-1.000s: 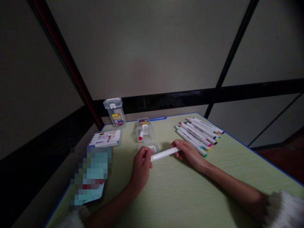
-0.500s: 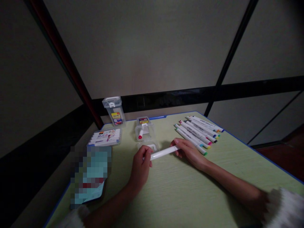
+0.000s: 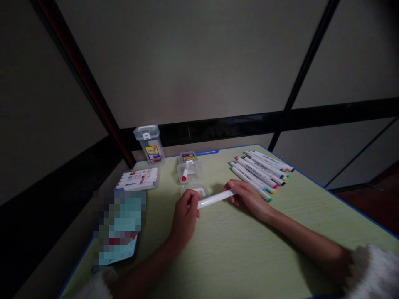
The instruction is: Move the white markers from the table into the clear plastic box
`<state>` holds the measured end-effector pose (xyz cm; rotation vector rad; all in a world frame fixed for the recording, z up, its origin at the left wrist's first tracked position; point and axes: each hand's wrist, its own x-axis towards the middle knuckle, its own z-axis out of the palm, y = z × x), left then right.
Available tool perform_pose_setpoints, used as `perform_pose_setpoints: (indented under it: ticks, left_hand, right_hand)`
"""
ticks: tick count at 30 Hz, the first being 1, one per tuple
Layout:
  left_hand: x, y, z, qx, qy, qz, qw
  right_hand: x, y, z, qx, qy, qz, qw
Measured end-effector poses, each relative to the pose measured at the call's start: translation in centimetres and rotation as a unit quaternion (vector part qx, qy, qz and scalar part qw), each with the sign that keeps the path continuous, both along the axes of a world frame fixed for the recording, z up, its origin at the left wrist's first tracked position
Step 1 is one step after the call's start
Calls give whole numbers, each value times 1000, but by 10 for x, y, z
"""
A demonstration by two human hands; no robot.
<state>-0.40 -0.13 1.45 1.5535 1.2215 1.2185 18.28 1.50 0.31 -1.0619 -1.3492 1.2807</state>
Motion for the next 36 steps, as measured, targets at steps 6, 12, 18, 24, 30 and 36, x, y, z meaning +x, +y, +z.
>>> perform_pose_setpoints:
  ticks: [6, 12, 18, 24, 30, 36]
  left_hand:
    - [0, 0, -2, 2, -5, -2, 1000]
    - [1, -1, -1, 15, -7, 8, 1000]
    - [1, -1, -2, 21, -10, 18, 1000]
    - [1, 0, -3, 28, -17, 25, 999]
    - [1, -1, -3, 26, -29, 38, 998]
    - [3, -1, -1, 14, -50, 47, 998]
  right_hand:
    - [0, 0, 0, -2, -1, 0, 1000]
    - [-1, -2, 2, -4, -4, -8, 1000]
    - [0, -1, 0, -4, 2, -3, 1000]
    - [1, -1, -2, -1, 2, -1, 1000]
    - [-1, -2, 2, 3, -5, -4, 1000]
    - [-1, -2, 3, -7, 6, -11, 1000]
